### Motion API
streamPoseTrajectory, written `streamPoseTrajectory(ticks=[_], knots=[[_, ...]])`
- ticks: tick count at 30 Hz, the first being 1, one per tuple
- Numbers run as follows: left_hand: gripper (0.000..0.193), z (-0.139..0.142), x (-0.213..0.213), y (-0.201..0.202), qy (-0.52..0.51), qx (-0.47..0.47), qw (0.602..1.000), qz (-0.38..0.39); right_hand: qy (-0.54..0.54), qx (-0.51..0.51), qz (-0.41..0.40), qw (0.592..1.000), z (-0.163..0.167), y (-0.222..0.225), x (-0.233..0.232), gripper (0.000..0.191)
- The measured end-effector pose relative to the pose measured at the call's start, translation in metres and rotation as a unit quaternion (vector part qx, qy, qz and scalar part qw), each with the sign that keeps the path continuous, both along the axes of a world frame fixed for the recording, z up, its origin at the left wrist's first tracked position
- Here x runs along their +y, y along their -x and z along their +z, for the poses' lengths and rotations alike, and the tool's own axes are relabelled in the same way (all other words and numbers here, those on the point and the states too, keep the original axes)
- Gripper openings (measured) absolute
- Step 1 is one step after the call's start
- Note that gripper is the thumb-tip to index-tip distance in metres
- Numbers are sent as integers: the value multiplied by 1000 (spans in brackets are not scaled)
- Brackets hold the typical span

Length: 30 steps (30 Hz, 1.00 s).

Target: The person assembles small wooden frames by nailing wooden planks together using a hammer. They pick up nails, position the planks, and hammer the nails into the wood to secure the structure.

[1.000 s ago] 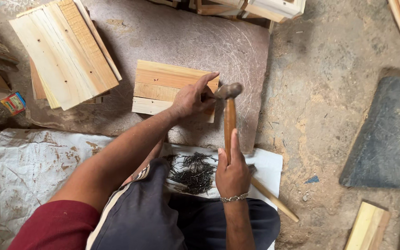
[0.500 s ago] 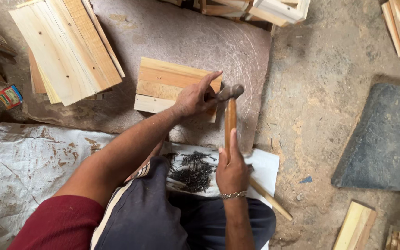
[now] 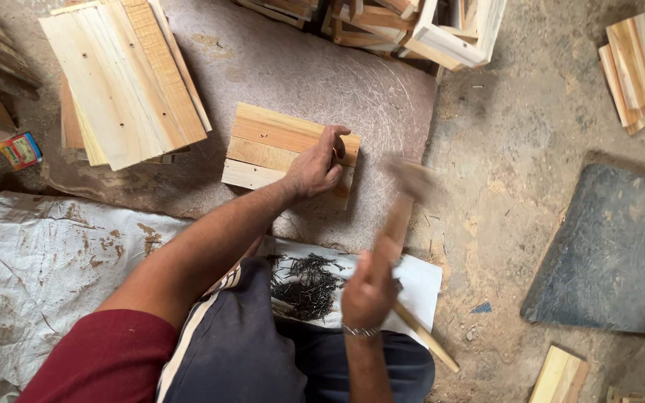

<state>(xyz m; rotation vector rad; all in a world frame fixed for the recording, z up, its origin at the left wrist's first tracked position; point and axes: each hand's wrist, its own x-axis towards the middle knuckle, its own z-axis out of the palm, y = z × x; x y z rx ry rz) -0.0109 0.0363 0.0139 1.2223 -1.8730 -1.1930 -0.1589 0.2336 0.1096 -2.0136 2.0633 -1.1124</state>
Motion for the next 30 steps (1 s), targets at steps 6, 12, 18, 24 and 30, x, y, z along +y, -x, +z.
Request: streamPoseTrajectory(ticks=[6, 12, 18, 24, 30], knots=[[61, 3, 1, -1, 8, 13, 1000, 9, -226, -49, -66, 971, 30, 22, -16, 60], [58, 3, 0, -3, 16, 37, 999, 13, 274, -22, -124, 954, 77, 37, -33, 63], [49, 1, 1, -4, 25, 62, 998, 13, -458, 27, -143, 877, 24, -28, -14, 57], [46, -3, 4, -3, 43, 77, 994, 60, -41, 42, -55, 997, -9, -9, 30, 60], [43, 4, 10, 0, 79, 70, 994, 25, -290, -282, -193, 894, -69, 15, 68, 72]])
